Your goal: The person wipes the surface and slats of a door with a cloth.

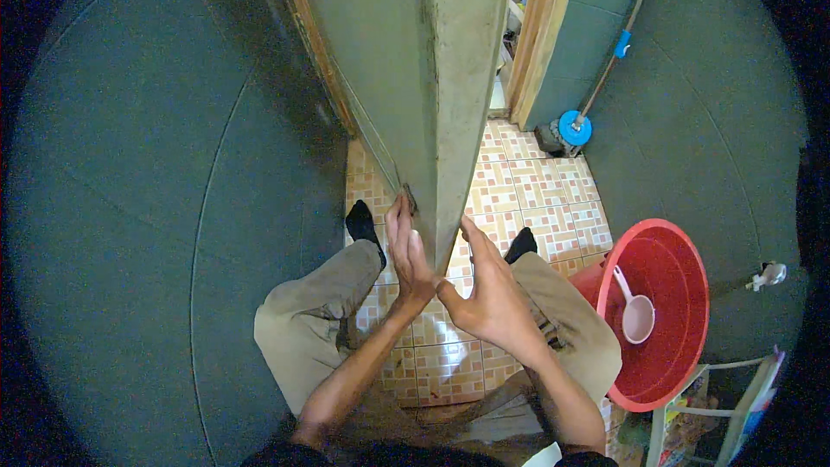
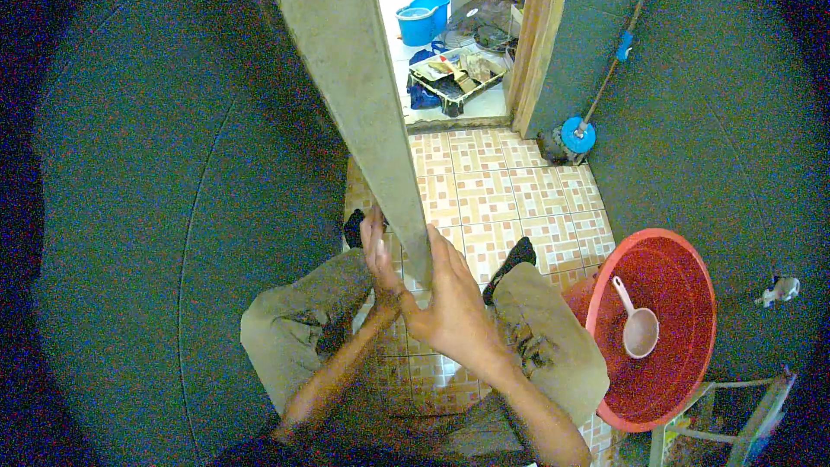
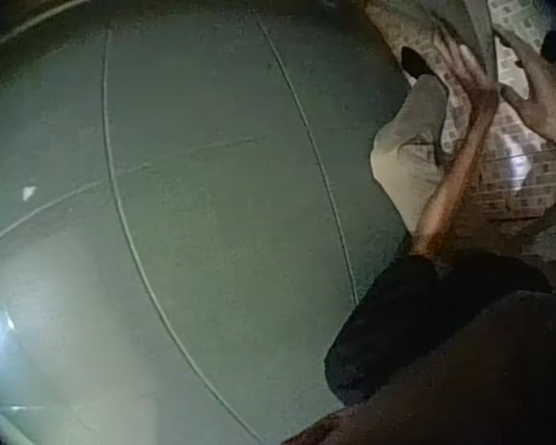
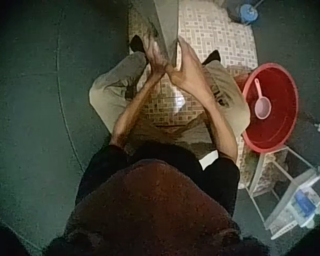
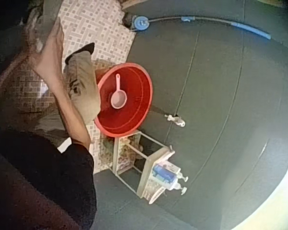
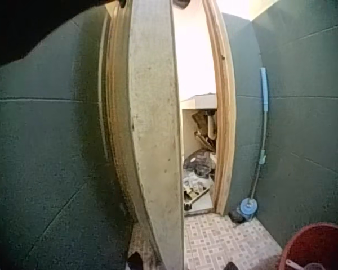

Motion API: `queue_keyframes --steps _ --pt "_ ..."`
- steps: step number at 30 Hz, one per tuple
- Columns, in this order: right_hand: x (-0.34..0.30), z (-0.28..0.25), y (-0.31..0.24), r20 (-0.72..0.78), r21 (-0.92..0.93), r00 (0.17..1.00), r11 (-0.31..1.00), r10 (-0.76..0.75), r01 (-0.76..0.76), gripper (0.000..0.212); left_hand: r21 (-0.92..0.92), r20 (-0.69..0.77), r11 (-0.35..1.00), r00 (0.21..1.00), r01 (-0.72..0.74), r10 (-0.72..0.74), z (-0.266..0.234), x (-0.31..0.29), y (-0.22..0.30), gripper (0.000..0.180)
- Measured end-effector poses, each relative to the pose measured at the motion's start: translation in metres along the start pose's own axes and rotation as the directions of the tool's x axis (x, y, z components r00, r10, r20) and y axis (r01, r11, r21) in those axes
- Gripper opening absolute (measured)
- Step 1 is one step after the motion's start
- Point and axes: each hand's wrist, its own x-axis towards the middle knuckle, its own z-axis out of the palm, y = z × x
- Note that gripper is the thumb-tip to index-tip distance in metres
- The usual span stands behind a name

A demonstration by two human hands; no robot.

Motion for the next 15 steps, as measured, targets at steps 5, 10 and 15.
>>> queue_keyframes --steps 5,10,15 --pt "0.001 0.002 -0.002 0.009 0.001 1.0 1.0 -0.003 0.003 0.083 -0.047 -0.012 0.998 0.999 0.034 -0.035 0.004 -0.008 -0.014 0.065" --pt "0.001 0.002 0.0 -0.004 -0.008 1.0 1.0 0.008 -0.008 0.084 -0.361 0.148 0.702 0.78 0.615 -0.608 0.013 -0.011 -0.035 0.065" --pt "0.001 0.003 0.004 -0.011 0.009 0.999 0.999 0.031 -0.031 0.085 -0.204 0.077 0.886 0.909 0.417 -0.41 0.008 -0.011 -0.019 0.064"
